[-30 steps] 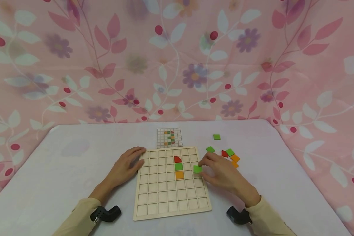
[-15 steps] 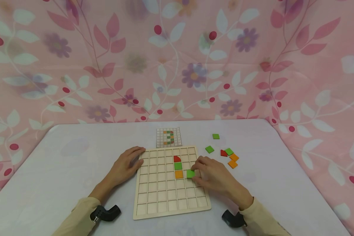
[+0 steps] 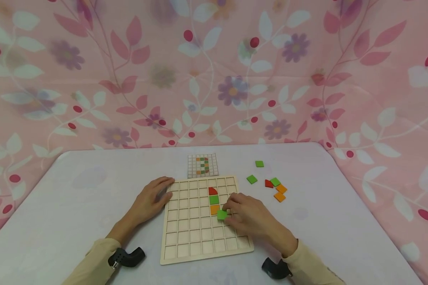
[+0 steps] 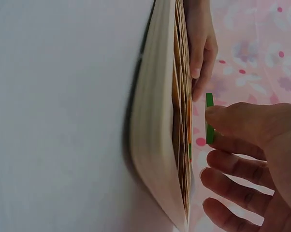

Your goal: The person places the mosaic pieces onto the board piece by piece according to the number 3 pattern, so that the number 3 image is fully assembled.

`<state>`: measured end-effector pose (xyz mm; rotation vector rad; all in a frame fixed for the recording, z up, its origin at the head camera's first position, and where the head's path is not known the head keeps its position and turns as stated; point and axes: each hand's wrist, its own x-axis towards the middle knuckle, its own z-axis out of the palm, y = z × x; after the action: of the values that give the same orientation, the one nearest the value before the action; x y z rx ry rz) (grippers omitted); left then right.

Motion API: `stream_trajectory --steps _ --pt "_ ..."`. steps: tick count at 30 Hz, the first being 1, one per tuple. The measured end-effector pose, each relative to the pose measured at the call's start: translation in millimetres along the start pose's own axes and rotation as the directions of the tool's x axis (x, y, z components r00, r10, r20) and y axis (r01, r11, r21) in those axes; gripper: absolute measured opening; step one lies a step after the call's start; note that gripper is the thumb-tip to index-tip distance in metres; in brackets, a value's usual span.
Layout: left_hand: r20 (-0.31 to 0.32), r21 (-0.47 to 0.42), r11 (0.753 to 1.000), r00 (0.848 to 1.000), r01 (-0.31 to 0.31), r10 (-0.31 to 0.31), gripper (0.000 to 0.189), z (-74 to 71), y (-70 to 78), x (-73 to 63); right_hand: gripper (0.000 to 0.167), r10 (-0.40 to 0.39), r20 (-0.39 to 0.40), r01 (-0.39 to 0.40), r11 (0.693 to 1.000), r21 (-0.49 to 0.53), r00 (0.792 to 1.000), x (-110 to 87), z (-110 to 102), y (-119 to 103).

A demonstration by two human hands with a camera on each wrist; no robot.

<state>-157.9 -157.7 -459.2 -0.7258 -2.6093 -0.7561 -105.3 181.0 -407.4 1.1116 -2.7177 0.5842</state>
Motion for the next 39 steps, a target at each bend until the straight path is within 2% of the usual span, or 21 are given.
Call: stream_trajectory --steps 12,22,39 --pt "-0.010 -0.009 1.000 1.000 -0.010 0.010 0.042 -1.1 -0.5 0.0 0.023 -0.015 0.059 0.018 0.999 -0.049 0.998 3.3 6 -8" --pt "-0.014 -0.017 0.999 0.999 0.051 -0.051 0.041 1.3 1.7 -11.6 0.022 -0.021 0.086 0.024 0.999 -0.036 0.996 3.5 10 -11" --pt "-0.002 0.004 1.000 1.000 0.006 -0.006 0.043 -0.2 0.4 -3.3 0.021 -0.015 0.056 0.020 0.996 -0.082 0.998 2.2 12 -10"
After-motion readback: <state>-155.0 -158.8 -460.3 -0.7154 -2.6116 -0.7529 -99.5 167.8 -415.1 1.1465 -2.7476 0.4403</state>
